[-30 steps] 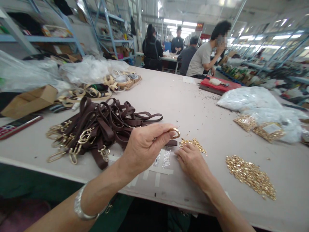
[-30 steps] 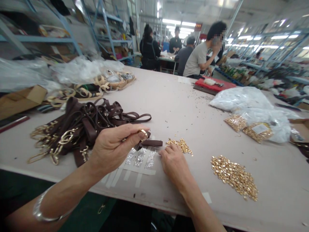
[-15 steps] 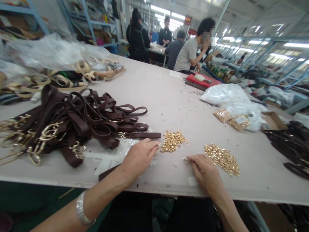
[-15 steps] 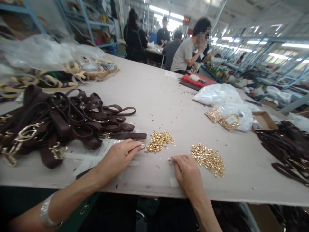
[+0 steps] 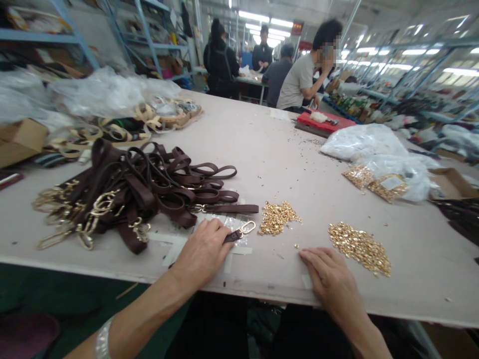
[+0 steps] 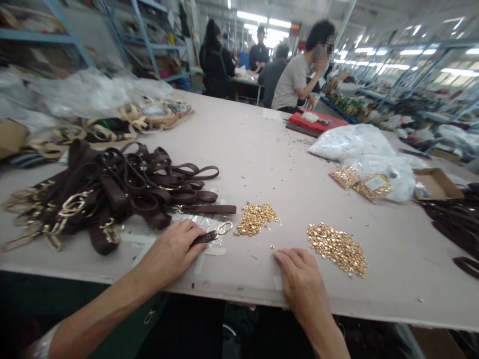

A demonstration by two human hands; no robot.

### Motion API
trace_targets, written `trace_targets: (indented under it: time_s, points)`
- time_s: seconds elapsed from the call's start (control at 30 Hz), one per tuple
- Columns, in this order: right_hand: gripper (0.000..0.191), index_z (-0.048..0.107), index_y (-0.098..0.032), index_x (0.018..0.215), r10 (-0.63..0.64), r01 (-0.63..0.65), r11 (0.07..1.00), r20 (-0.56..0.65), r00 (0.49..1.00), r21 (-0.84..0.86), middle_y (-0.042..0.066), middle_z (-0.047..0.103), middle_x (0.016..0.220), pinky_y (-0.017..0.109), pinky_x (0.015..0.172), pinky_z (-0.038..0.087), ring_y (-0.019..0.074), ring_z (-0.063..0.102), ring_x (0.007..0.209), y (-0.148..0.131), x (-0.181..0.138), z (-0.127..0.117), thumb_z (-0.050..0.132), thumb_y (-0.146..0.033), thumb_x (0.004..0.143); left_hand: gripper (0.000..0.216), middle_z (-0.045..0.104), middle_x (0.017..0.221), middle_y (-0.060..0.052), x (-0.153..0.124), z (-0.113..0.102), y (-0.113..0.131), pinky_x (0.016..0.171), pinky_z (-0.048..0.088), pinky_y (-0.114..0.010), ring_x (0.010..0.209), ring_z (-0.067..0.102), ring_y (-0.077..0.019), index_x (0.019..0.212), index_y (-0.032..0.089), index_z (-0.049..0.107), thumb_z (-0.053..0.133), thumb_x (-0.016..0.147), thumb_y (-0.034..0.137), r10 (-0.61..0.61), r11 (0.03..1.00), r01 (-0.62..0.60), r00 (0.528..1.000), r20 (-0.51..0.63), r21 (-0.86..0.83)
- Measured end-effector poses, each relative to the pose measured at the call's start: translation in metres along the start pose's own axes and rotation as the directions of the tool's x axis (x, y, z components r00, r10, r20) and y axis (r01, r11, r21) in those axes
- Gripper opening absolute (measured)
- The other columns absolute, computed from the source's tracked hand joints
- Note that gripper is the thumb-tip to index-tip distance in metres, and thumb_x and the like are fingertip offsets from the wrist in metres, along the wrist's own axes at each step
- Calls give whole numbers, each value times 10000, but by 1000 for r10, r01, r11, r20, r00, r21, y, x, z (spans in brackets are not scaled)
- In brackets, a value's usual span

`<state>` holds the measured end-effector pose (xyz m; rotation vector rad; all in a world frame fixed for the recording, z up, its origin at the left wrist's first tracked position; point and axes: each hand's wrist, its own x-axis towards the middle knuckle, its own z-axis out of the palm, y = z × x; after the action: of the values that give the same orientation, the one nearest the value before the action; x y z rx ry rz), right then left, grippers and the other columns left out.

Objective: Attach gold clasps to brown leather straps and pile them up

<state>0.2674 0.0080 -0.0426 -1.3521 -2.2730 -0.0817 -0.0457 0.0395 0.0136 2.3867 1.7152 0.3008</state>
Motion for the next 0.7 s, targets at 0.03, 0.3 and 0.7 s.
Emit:
trace_targets:
  time_s: [0.03,0.3,0.7]
  points:
    - [201,643,-190,1108,-5,5,1000,7,1000,1,64,709,1049,421,917,459,244,588,969,0,3,-2,513,-153,960,118,636,986,-114,0,0,0,900,468,-432,975,566,-291,958,129,672,580,908,184,-4,1000,4,1000,4,1]
    - [254,639,-185,1180,15,-14,995,10,1000,-100,90,674,1196,465,954,434,289,559,1093,-22,10,-3,508,-218,965,183,675,1015,-101,-17,-13,-8,839,463,-410,940,629,-279,1073,150,591,479,963,244,-136,975,124,989,-51,-185]
    - [220,710,-186,1007,253,-215,953,-167,953,213,77,736,963,366,836,538,222,673,892,-10,23,11,560,-327,928,282,684,789,-36,-44,3,35,478,373,-171,532,516,-76,1018,128,662,565,916,372,-203,-16,434,881,428,-901]
